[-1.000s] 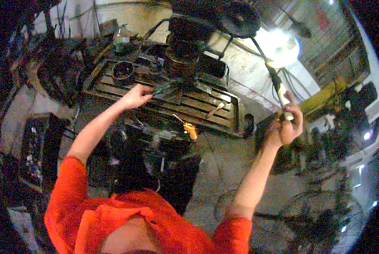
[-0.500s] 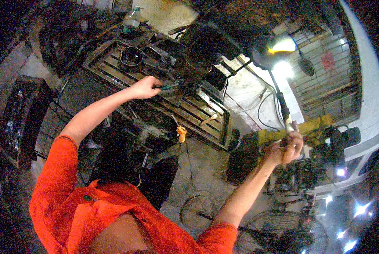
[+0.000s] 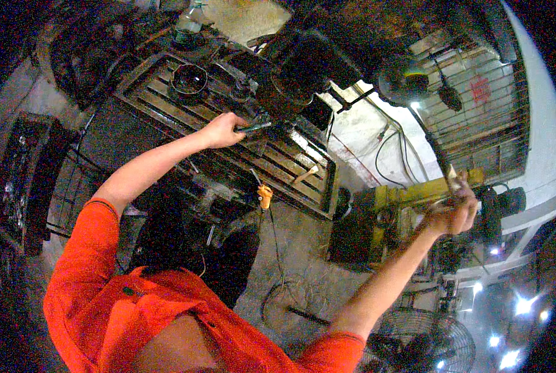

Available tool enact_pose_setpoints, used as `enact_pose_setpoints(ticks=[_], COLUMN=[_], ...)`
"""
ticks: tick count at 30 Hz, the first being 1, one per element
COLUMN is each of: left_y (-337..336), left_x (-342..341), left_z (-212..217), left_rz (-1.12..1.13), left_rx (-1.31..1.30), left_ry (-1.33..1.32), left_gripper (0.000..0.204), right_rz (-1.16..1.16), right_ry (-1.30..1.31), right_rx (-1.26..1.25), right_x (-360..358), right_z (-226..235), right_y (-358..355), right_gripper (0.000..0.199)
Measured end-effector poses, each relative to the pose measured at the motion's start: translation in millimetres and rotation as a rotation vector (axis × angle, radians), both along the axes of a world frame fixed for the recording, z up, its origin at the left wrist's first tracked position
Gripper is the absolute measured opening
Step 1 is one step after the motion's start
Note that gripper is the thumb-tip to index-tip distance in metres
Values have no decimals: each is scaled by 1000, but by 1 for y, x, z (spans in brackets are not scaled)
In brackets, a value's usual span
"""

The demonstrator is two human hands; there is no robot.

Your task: The person operates a drill press in a workshop, repeatedly positioning small metal pieces under the drill bit, lowering the spindle to drill, and removing the pieces. They handle the metal pieces one at a time and place them into a nearby container.

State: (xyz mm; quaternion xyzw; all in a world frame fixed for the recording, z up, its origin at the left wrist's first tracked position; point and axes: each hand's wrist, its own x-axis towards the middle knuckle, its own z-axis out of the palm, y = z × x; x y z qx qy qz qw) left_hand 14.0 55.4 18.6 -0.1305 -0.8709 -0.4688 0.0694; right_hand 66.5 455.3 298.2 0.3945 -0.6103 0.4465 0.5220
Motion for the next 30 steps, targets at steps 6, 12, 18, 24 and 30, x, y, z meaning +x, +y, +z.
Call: enact_pose_setpoints(ticks=[6,12,18,24,30], left_y=[15,31,14,-16,-97], left_x=[-24,-29,-13,12,32], left_z=[-23,-19,-9,2,8], left_rz=[26,169,259,286,244], left_rx=[36,-17,-96,-193,-271], left_ry=[95,45,35,101,182], left_gripper=[34,30,30,32,31], right_rz=[-74,-54,59,65,-95], right_ry=[-55,-243,-218,-268,-52], right_rx=[51,67,116,85,120], right_x=[-11,-61,-71,-71,-9], right_z=[58,128,141,131,76], right_y=[13,77,90,69,19], right_gripper=[19,22,27,27,35])
